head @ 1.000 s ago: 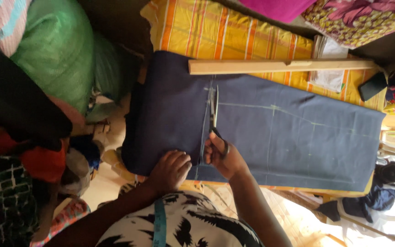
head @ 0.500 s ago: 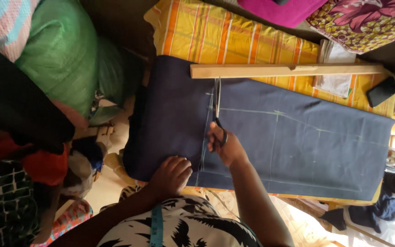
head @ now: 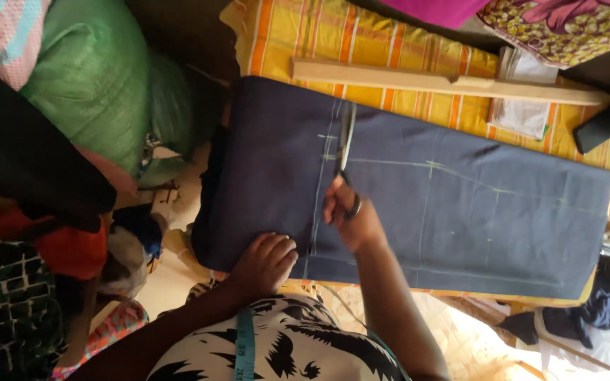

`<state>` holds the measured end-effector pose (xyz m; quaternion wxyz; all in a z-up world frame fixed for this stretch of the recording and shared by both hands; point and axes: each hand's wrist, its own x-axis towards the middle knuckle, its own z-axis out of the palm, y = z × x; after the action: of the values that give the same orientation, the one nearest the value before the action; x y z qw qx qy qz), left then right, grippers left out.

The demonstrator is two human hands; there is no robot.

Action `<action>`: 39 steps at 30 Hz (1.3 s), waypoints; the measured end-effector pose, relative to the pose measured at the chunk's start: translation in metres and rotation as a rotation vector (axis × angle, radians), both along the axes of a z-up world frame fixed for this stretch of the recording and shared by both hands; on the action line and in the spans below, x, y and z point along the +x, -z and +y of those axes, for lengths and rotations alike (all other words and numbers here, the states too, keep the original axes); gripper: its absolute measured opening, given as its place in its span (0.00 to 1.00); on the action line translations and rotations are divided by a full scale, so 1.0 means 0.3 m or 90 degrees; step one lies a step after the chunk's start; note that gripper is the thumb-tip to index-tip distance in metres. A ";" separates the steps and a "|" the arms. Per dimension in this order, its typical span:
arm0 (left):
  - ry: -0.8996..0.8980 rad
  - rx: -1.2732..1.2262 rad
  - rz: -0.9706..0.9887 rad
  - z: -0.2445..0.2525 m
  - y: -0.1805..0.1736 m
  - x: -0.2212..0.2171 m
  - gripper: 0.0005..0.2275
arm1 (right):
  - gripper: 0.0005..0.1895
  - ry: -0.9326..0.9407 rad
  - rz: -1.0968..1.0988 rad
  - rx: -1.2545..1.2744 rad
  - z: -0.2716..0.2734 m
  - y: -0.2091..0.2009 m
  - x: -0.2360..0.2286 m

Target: The person cuts a large piece of dark blue fabric laid out on a table using a pair of scissors. They follow chalk lines marked on the fabric, separating a section and moving it aside before continuing to cut along the remaining marked lines.

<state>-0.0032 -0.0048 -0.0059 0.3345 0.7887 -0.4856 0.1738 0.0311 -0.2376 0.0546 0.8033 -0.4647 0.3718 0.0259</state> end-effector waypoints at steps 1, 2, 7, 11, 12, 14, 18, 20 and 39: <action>-0.014 -0.006 -0.021 -0.001 0.005 -0.004 0.08 | 0.19 -0.018 0.037 -0.005 0.014 0.024 -0.053; -0.009 -0.007 -0.019 0.001 0.004 -0.007 0.08 | 0.19 -0.013 0.039 -0.006 0.033 0.020 -0.097; 0.018 -0.002 0.014 0.009 0.016 -0.007 0.07 | 0.19 -0.088 0.111 -0.029 0.081 0.070 -0.272; 0.047 -0.005 0.093 0.010 0.031 0.007 0.05 | 0.18 -0.070 0.110 -0.019 0.082 0.025 -0.341; 0.053 -0.024 0.123 0.010 0.060 0.008 0.04 | 0.19 -0.057 0.111 -0.017 0.078 0.036 -0.355; 0.054 -0.044 0.162 0.017 0.081 -0.009 0.04 | 0.19 -0.048 0.120 -0.015 0.082 0.036 -0.393; -0.122 -0.155 0.463 0.046 -0.002 0.011 0.03 | 0.20 -0.046 0.112 -0.011 0.106 -0.006 -0.410; -0.259 -0.193 0.613 0.080 -0.073 0.050 0.01 | 0.20 -0.046 0.111 -0.012 0.121 -0.013 -0.409; -0.233 0.091 0.059 0.076 -0.084 0.074 0.16 | 0.26 -0.019 0.066 -0.023 0.132 -0.001 0.009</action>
<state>0.0190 0.0181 0.0192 0.2626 0.8926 -0.3296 0.1602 0.0337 -0.1978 0.0549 0.7739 -0.4825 0.4064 0.0553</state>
